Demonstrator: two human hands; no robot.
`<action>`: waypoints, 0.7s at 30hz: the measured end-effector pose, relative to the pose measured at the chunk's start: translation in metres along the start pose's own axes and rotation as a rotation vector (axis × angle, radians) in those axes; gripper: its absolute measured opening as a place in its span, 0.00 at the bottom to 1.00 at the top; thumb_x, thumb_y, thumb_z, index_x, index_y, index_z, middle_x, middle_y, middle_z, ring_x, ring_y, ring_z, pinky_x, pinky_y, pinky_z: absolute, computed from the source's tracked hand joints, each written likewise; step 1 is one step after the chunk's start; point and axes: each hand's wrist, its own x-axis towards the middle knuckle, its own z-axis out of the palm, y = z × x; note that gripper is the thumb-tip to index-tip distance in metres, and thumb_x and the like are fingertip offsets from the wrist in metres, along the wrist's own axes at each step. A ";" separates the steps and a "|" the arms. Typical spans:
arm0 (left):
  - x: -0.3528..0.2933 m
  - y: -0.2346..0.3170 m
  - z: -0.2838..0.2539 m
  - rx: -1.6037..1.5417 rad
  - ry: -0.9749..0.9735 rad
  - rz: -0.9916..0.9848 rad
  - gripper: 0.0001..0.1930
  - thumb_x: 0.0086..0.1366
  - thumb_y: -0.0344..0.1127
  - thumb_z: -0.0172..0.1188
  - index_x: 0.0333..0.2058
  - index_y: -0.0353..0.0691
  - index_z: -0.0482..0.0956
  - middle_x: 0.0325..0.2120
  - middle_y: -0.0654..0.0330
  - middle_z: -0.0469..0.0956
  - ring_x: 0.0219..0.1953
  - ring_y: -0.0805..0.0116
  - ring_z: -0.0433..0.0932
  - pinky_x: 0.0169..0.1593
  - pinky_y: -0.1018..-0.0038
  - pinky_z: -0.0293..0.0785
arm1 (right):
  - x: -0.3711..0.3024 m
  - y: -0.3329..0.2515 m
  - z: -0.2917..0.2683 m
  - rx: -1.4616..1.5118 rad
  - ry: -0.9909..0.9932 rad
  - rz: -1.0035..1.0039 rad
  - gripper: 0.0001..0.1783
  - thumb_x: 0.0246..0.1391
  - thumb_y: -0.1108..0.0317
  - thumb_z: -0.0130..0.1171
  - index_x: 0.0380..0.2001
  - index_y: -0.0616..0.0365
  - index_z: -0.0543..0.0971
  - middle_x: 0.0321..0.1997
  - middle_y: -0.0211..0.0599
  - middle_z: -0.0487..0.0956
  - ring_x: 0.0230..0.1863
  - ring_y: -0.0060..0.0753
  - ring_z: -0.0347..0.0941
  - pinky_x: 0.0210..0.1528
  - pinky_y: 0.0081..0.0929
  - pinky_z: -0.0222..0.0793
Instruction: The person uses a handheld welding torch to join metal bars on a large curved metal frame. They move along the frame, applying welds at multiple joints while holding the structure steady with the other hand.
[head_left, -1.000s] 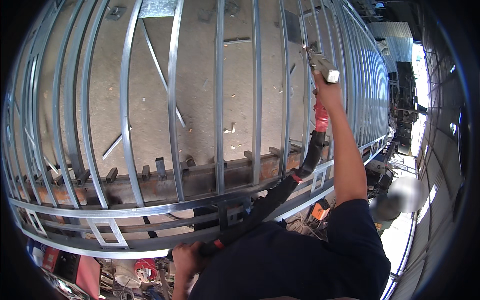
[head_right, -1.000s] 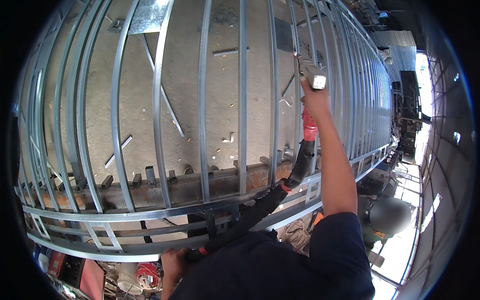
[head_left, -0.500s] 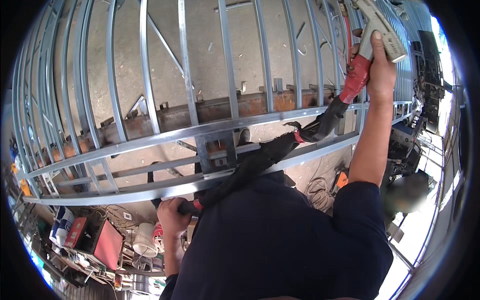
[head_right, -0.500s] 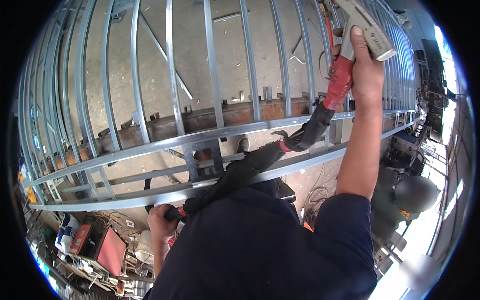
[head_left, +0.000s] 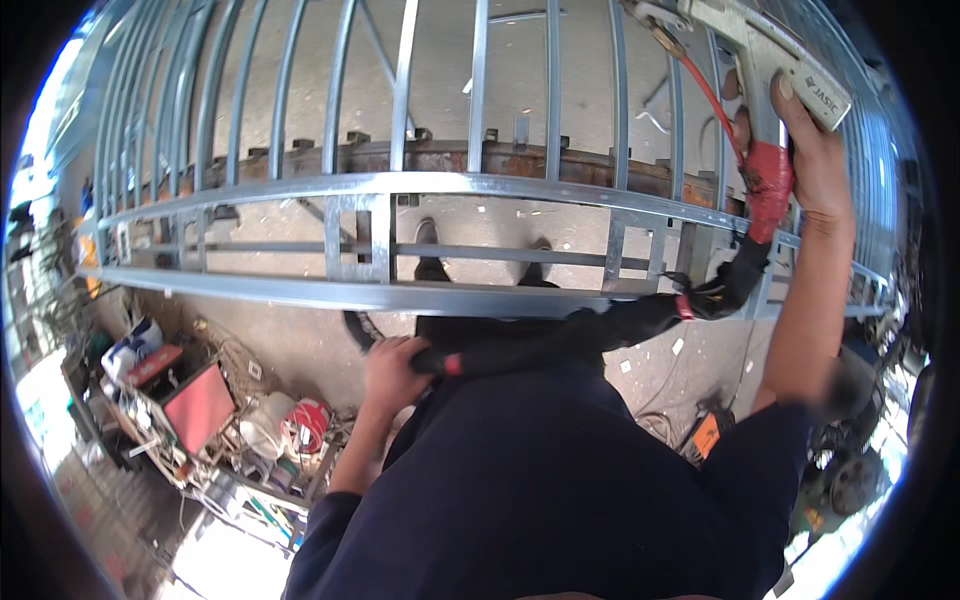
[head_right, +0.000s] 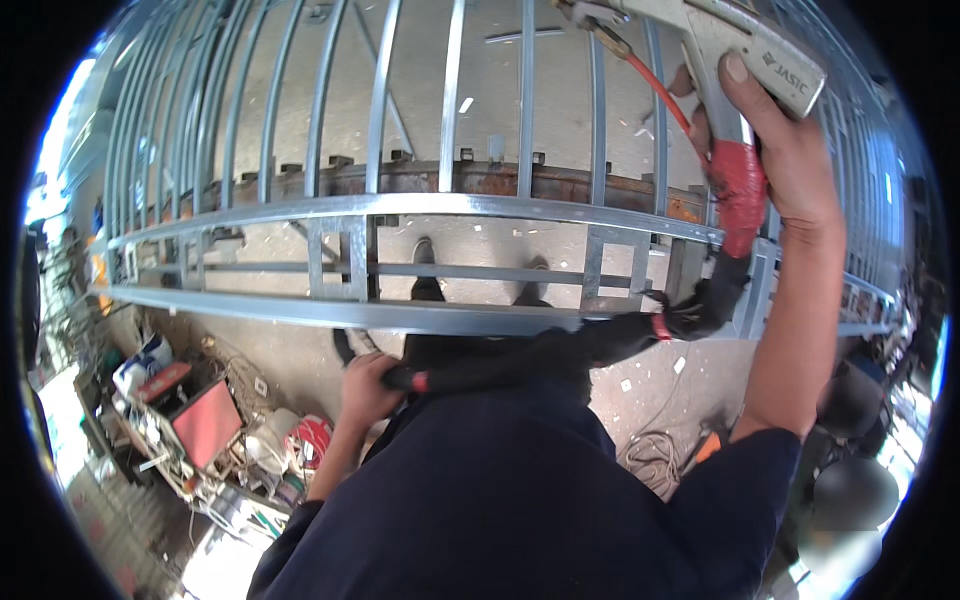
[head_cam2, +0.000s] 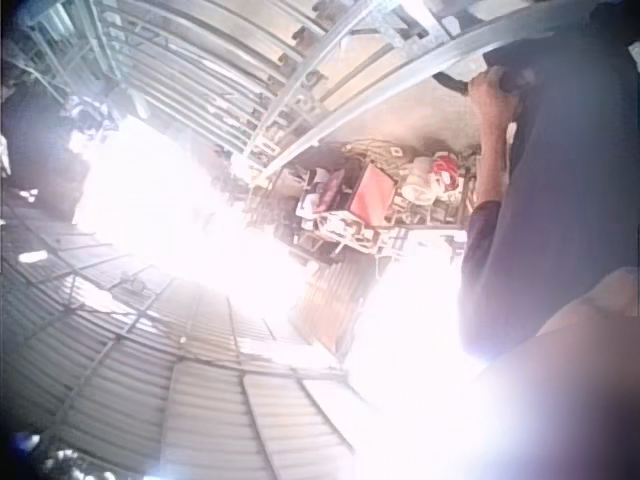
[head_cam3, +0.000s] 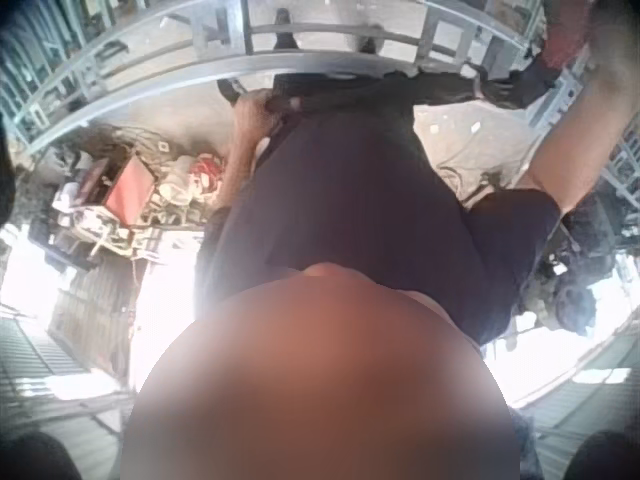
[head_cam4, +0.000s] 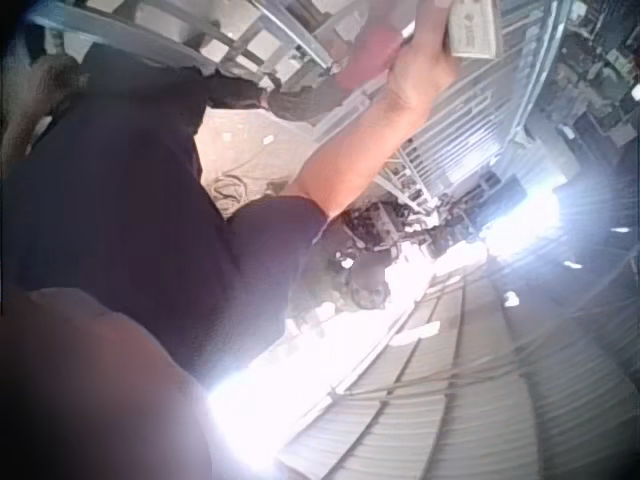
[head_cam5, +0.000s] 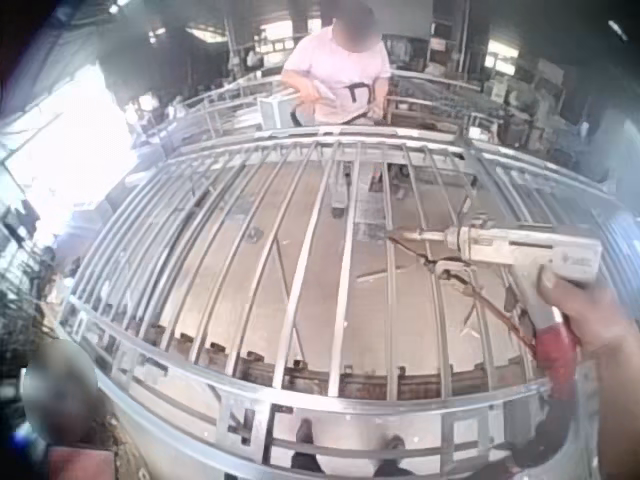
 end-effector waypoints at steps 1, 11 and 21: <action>0.002 0.018 0.015 -0.014 -0.015 0.018 0.16 0.45 0.38 0.71 0.36 0.45 0.84 0.31 0.56 0.83 0.41 0.51 0.82 0.50 0.58 0.75 | -0.004 0.007 -0.015 -0.038 -0.048 0.025 0.23 0.67 0.50 0.59 0.50 0.60 0.81 0.40 0.37 0.85 0.28 0.21 0.79 0.30 0.22 0.77; 0.042 0.095 0.167 -0.013 -0.204 0.237 0.16 0.51 0.42 0.68 0.39 0.45 0.84 0.37 0.57 0.84 0.46 0.53 0.82 0.54 0.58 0.74 | -0.029 0.067 -0.031 -0.284 -0.374 0.368 0.43 0.52 0.36 0.71 0.55 0.65 0.79 0.42 0.42 0.85 0.38 0.33 0.82 0.43 0.31 0.80; 0.083 0.159 0.194 -0.172 -0.535 0.164 0.14 0.58 0.43 0.63 0.42 0.51 0.86 0.36 0.55 0.85 0.46 0.51 0.83 0.53 0.58 0.76 | 0.025 0.136 -0.016 -0.226 -0.646 0.383 0.45 0.51 0.37 0.73 0.58 0.65 0.79 0.53 0.48 0.83 0.58 0.42 0.77 0.63 0.34 0.70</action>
